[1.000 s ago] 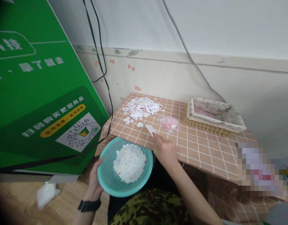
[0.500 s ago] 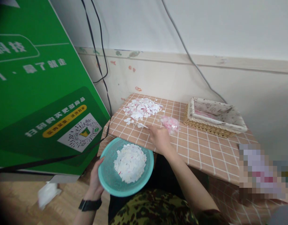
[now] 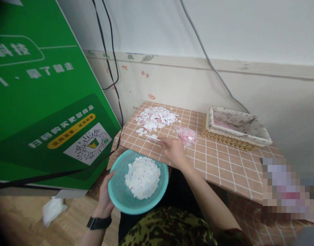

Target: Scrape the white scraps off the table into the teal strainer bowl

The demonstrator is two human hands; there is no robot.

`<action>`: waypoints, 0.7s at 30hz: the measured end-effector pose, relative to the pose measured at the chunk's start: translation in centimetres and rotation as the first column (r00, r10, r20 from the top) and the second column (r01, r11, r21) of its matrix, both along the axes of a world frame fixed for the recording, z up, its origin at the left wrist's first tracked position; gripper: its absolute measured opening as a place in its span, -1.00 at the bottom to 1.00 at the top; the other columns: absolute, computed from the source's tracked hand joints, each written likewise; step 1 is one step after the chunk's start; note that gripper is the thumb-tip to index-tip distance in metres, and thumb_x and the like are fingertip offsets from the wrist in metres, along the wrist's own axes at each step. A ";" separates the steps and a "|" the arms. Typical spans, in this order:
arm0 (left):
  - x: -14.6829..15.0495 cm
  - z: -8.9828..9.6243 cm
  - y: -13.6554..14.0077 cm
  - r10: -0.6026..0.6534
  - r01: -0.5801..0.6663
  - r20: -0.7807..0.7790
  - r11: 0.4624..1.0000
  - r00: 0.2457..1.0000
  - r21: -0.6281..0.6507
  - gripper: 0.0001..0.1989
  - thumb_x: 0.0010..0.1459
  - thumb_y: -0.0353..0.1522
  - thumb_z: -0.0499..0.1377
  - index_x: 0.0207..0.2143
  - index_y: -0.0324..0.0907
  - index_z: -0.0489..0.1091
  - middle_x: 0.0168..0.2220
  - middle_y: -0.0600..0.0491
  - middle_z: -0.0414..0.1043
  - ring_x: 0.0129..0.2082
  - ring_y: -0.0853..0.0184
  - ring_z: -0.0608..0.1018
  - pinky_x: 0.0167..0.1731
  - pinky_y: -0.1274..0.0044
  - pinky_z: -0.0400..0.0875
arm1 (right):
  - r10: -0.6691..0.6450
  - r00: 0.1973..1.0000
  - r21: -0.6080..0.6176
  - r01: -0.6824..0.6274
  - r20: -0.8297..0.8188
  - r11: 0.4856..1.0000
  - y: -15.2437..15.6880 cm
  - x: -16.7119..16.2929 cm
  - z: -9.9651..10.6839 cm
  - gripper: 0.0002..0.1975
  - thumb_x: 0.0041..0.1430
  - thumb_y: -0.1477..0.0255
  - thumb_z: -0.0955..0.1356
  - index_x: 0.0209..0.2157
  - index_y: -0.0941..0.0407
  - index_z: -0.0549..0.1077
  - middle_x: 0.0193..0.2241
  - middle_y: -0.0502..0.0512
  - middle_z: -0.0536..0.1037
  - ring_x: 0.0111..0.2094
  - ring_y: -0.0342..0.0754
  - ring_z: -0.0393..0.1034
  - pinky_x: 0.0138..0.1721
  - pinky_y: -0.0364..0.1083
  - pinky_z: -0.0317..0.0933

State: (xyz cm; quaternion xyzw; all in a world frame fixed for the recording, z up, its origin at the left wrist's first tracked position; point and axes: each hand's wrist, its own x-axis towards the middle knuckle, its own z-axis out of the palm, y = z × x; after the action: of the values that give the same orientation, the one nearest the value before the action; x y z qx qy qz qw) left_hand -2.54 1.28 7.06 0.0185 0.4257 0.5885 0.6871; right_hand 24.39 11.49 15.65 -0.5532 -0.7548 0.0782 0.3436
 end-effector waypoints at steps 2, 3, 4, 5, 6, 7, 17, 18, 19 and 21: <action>0.0 0.0 0.0 0.000 0.000 0.002 1.000 1.000 0.002 -0.79 -0.01 -0.37 0.21 -0.31 -0.30 0.50 -0.39 -0.06 0.58 -0.35 0.15 0.59 -0.20 0.34 0.44 | -0.106 0.994 0.040 0.105 0.020 0.994 0.2 0.2 0.0 -0.74 0.16 0.40 0.27 -0.18 0.07 0.54 -0.35 0.10 0.61 -0.40 -0.01 0.49 -0.36 -0.09 0.28; 0.0 0.1 0.0 -0.001 0.001 0.003 1.000 1.000 0.001 -0.78 -0.01 -0.37 0.21 -0.30 -0.30 0.50 -0.39 -0.06 0.58 -0.34 0.15 0.59 -0.19 0.33 0.44 | -0.149 0.988 0.055 0.147 0.047 0.988 0.3 0.3 0.0 -0.75 0.16 0.40 0.27 -0.19 0.07 0.54 -0.38 0.11 0.61 -0.42 0.00 0.49 -0.38 -0.09 0.27; 0.1 0.1 0.0 -0.001 0.001 0.004 1.000 1.000 -0.001 -0.78 -0.02 -0.37 0.21 -0.29 -0.30 0.50 -0.38 -0.07 0.58 -0.33 0.14 0.59 -0.19 0.33 0.44 | -0.167 0.983 0.059 0.163 0.076 0.985 0.3 0.3 0.0 -0.75 0.16 0.40 0.27 -0.19 0.08 0.55 -0.41 0.11 0.61 -0.44 0.00 0.48 -0.40 -0.09 0.27; 0.1 0.1 0.0 0.000 0.000 0.004 1.000 1.000 -0.003 -0.77 -0.02 -0.37 0.21 -0.29 -0.30 0.50 -0.37 -0.07 0.59 -0.31 0.13 0.59 -0.19 0.33 0.44 | -0.155 0.983 0.053 0.151 0.097 0.987 0.4 0.3 0.0 -0.75 0.16 0.40 0.27 -0.19 0.07 0.55 -0.42 0.11 0.61 -0.45 0.00 0.48 -0.41 -0.10 0.26; 0.1 0.2 0.0 -0.001 0.001 0.003 1.000 1.000 -0.004 -0.77 -0.02 -0.38 0.21 -0.28 -0.30 0.51 -0.37 -0.08 0.59 -0.30 0.12 0.59 -0.19 0.33 0.44 | -0.117 0.988 0.038 0.114 0.103 0.993 0.5 0.2 0.0 -0.75 0.16 0.40 0.27 -0.18 0.06 0.54 -0.40 0.10 0.61 -0.45 -0.01 0.49 -0.41 -0.10 0.26; 0.1 0.2 0.0 -0.003 0.003 0.002 1.000 1.000 -0.003 -0.77 -0.02 -0.38 0.20 -0.28 -0.30 0.51 -0.36 -0.08 0.59 -0.29 0.12 0.59 -0.18 0.33 0.44 | -0.071 0.993 0.023 0.069 0.092 0.997 0.5 0.1 -0.1 -0.75 0.17 0.41 0.27 -0.18 0.05 0.54 -0.38 0.09 0.61 -0.43 -0.01 0.49 -0.40 -0.11 0.27; 0.2 0.2 0.1 0.026 -0.026 -0.016 1.000 1.000 -0.004 -0.83 -0.02 -0.40 0.20 -0.34 -0.28 0.50 -0.39 -0.05 0.59 -0.38 0.19 0.59 -0.24 0.38 0.46 | 0.165 0.984 -0.097 -0.171 -0.067 0.981 -0.2 -0.4 0.6 -0.76 0.17 0.42 0.28 -0.18 0.02 0.54 -0.25 0.04 0.59 -0.31 -0.03 0.49 -0.30 -0.10 0.30; 0.2 0.2 0.1 0.027 -0.027 -0.014 1.000 1.000 0.000 -0.82 -0.01 -0.40 0.20 -0.33 -0.28 0.50 -0.38 -0.05 0.59 -0.37 0.19 0.59 -0.24 0.39 0.46 | 0.179 0.982 -0.120 -0.185 -0.059 0.975 -0.2 -0.1 0.8 -0.76 0.17 0.42 0.28 -0.19 0.02 0.54 -0.27 0.04 0.60 -0.34 -0.04 0.49 -0.34 -0.11 0.29; 0.2 0.2 0.1 0.024 -0.024 -0.010 1.000 1.000 0.003 -0.82 -0.01 -0.39 0.20 -0.33 -0.28 0.50 -0.38 -0.06 0.59 -0.36 0.18 0.59 -0.23 0.38 0.45 | 0.175 0.983 -0.138 -0.180 -0.050 0.974 -0.2 0.3 1.0 -0.77 0.16 0.43 0.28 -0.21 0.03 0.55 -0.31 0.03 0.61 -0.38 -0.05 0.48 -0.37 -0.12 0.28; 0.2 0.1 0.1 0.014 -0.014 -0.007 1.000 1.000 0.003 -0.81 -0.01 -0.39 0.20 -0.32 -0.29 0.50 -0.38 -0.06 0.59 -0.36 0.17 0.59 -0.22 0.37 0.45 | 0.122 0.992 -0.150 -0.123 -0.017 0.981 0.0 1.2 1.5 -0.79 0.15 0.41 0.28 -0.26 0.06 0.56 -0.39 0.04 0.61 -0.47 -0.08 0.45 -0.45 -0.13 0.24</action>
State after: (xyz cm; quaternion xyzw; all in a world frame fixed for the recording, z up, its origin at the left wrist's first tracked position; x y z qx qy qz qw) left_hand -2.37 1.40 7.13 0.0187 0.4271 0.5939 0.6815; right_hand 25.61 11.51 17.10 -0.5298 -0.7781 0.1579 0.2982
